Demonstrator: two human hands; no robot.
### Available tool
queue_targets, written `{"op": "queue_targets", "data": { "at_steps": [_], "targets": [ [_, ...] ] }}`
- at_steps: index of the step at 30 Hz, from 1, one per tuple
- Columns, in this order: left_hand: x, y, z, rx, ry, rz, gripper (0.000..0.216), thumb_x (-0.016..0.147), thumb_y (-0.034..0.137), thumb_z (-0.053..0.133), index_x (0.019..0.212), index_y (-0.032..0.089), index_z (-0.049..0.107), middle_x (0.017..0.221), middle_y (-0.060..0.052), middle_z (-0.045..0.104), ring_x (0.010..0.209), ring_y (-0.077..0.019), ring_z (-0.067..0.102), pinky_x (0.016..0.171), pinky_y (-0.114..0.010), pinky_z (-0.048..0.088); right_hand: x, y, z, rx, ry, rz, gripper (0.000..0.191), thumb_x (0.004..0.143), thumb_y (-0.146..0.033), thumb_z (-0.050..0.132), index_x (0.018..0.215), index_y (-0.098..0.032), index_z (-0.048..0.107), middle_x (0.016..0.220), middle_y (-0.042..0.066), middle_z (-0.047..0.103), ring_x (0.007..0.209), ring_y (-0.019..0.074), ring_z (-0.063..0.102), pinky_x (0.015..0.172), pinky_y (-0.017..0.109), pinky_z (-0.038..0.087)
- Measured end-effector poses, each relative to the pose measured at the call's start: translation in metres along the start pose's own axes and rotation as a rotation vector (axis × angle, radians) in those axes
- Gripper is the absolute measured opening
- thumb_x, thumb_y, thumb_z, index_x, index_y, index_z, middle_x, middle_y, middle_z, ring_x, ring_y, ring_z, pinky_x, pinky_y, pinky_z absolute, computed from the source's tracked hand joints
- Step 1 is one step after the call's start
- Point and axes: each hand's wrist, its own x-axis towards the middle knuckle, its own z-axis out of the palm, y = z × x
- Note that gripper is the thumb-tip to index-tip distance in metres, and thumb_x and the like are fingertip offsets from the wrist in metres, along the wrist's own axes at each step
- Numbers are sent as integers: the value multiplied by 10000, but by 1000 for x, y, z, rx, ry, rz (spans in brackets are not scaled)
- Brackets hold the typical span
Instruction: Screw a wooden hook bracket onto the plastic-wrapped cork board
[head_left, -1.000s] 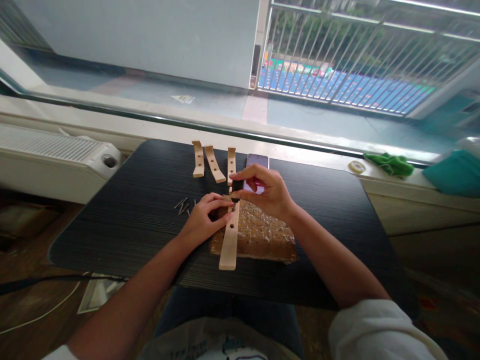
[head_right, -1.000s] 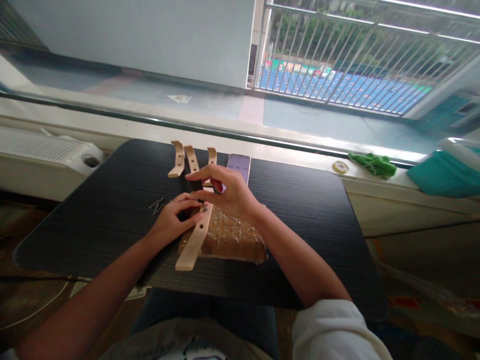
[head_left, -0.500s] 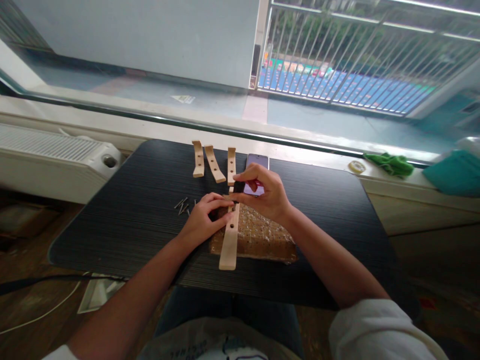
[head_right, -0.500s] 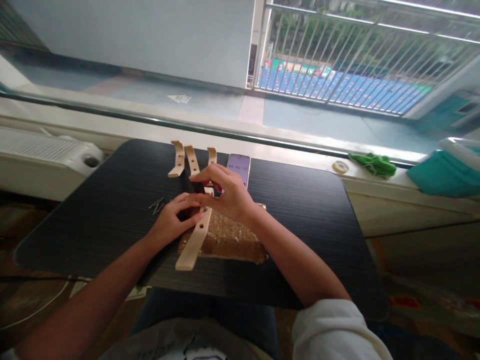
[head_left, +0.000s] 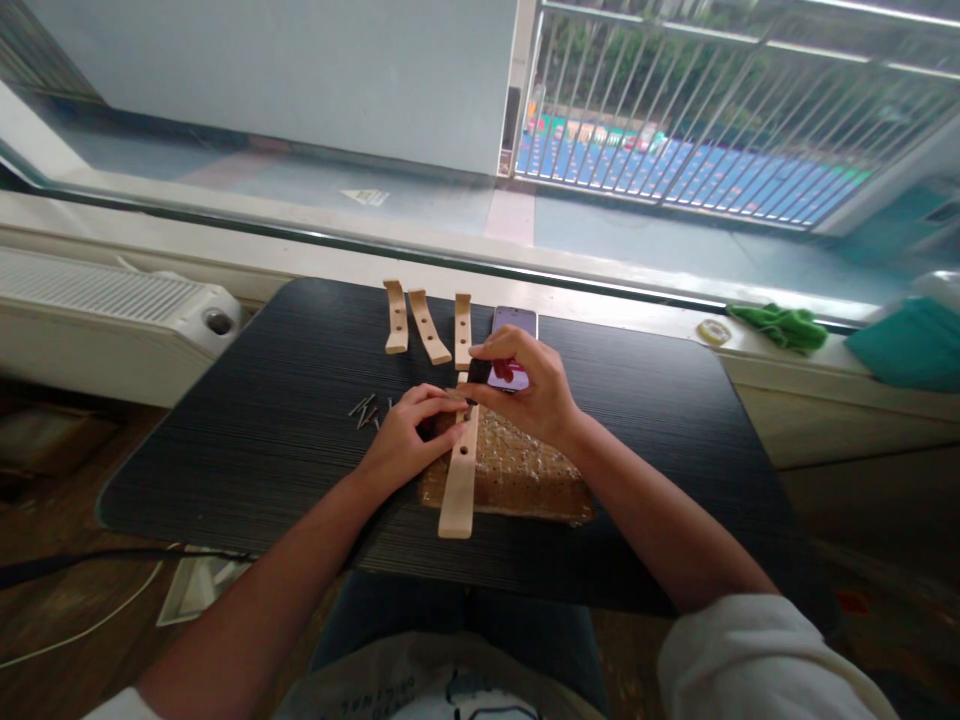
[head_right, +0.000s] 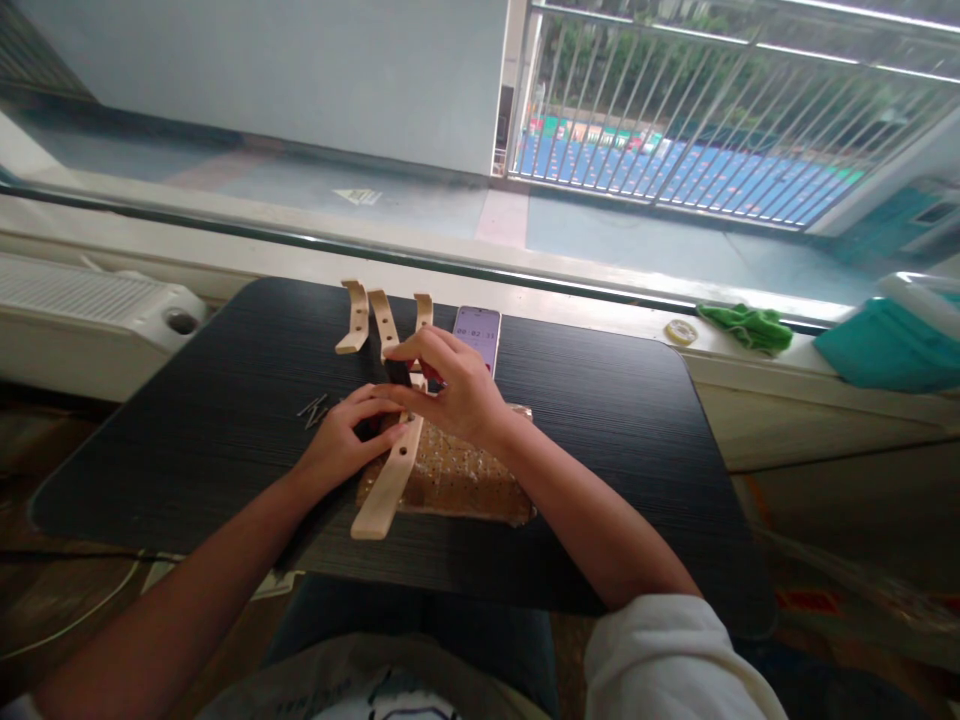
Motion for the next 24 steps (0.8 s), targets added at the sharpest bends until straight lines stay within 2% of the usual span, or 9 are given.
{"op": "queue_targets", "data": {
  "at_steps": [7, 13, 17, 22, 24],
  "targets": [
    [1, 0, 0, -11, -17, -17, 190, 806, 287, 647, 959, 191, 708, 957, -39, 611, 924, -197, 595, 848, -347, 496, 3, -3, -9, 27, -112, 3, 135, 849, -201, 593, 979, -178, 566, 807, 7, 580, 656, 79, 513, 544, 225, 454],
    [1, 1, -1, -7, -18, -28, 191, 804, 302, 639, 944, 191, 706, 950, -38, 610, 898, -196, 590, 843, -354, 495, 6, -6, -14, 84, -189, 61, 159, 858, -155, 536, 1012, -165, 572, 834, 28, 623, 664, 76, 536, 537, 214, 450],
    [1, 2, -1, 1, -18, -37, 195, 802, 319, 633, 933, 195, 706, 949, -37, 613, 899, -198, 591, 845, -355, 498, 6, -6, -15, 109, -216, 111, 150, 874, -178, 539, 1020, -169, 570, 788, 5, 641, 633, 62, 539, 553, 207, 457],
    [2, 3, -1, 13, -20, -46, 201, 799, 324, 626, 930, 197, 709, 950, -39, 615, 901, -203, 593, 852, -365, 503, 6, -7, -16, 144, -205, 98, 189, 877, -182, 555, 1066, -188, 555, 905, 21, 670, 620, 48, 520, 540, 198, 443],
    [2, 4, -2, 15, -21, -53, 201, 795, 327, 628, 927, 200, 710, 948, -40, 617, 900, -205, 595, 850, -366, 507, 6, -6, -15, 161, -198, 89, 162, 878, -177, 560, 1040, -185, 565, 891, 22, 670, 619, 48, 521, 536, 197, 437]
  ]
}}
